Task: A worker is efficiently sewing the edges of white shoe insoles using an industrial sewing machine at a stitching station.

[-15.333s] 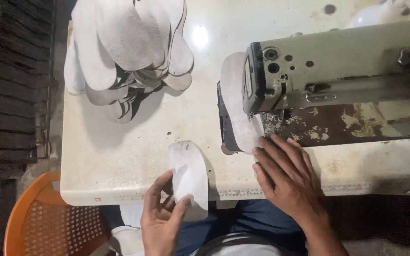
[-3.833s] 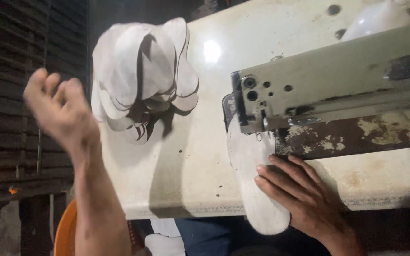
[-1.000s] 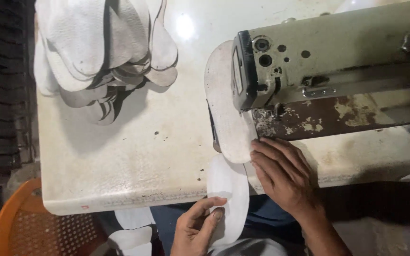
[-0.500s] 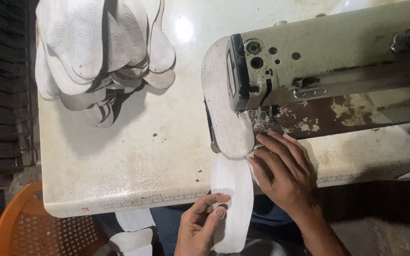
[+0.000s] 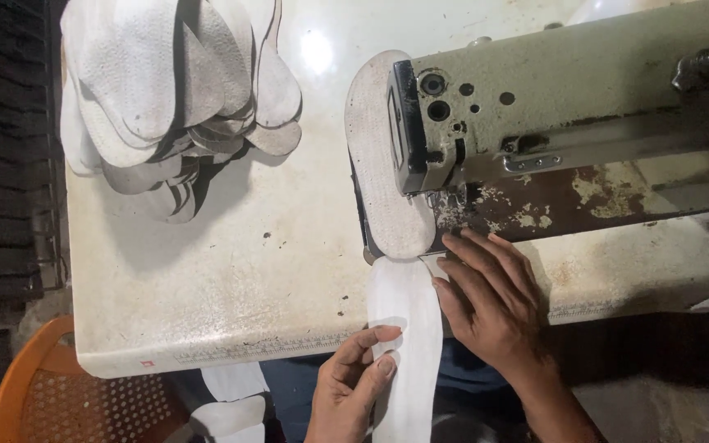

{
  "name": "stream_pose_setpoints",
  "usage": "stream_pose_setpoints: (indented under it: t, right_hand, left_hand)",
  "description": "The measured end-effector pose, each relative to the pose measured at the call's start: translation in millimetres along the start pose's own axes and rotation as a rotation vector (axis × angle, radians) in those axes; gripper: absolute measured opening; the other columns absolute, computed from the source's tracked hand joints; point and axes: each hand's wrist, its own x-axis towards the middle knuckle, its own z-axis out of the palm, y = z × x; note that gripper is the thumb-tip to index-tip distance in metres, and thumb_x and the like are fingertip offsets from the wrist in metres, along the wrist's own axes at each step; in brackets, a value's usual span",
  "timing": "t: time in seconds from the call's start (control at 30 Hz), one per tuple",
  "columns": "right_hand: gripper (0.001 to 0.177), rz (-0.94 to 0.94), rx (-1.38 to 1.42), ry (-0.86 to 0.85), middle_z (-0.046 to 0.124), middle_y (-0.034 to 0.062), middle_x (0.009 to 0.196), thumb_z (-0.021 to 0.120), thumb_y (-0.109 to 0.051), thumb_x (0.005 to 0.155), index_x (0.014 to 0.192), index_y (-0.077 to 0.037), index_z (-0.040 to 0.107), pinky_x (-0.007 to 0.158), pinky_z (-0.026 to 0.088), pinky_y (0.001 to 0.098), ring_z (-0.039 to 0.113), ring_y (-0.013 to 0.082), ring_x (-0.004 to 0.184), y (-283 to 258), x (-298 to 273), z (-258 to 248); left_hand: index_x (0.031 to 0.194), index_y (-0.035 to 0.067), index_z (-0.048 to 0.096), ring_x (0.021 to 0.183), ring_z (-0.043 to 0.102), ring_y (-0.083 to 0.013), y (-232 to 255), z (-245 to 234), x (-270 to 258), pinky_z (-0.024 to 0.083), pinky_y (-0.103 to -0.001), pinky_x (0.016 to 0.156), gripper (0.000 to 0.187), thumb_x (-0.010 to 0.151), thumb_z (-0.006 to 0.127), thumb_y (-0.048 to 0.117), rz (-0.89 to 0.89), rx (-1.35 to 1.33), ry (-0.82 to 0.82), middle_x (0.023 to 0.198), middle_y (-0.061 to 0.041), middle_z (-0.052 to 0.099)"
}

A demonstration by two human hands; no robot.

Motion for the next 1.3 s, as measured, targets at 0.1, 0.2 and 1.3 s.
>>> stream_pose_setpoints:
  t: [0.1,0.2,1.3]
  right_hand:
    - [0.022,-0.022,0.045,0.031,0.074,0.017,0.121,0.06,-0.017,0.101,0.101,0.001,0.073,0.104,0.054,0.0474,0.07,0.0346,0.114,-1,4,-2]
    - [0.022,-0.014,0.078,0.029,0.073,0.016,0.123,0.06,-0.015,0.101,0.103,0.001,0.073,0.104,0.054,0.0459,0.069,0.0348,0.116,0,2,-3]
    - [0.028,-0.035,0.043,-0.019,0.072,0.0124,0.129,0.047,-0.005,0.108,0.12,-0.004,0.073,0.108,0.05,0.0472,0.066,0.0305,0.124,8,-5,1]
  left_hand:
    - [0.124,-0.002,0.076,0.112,0.073,-0.0237,-3,2,0,0.053,-0.035,0.099,0.039,0.087,0.071,0.004,0.043,-0.07,-0.04,0.121,-0.019,0.083]
    - [0.13,-0.002,0.074,0.109,0.072,-0.0248,3,6,-1,0.054,-0.035,0.097,0.044,0.087,0.069,0.004,-0.001,-0.104,-0.06,0.119,-0.019,0.08]
    - [0.113,0.002,0.083,0.054,0.028,-0.0062,-4,9,-15,0.02,-0.022,0.057,0.031,0.089,0.079,0.019,0.19,0.154,-0.215,0.058,0.005,0.038]
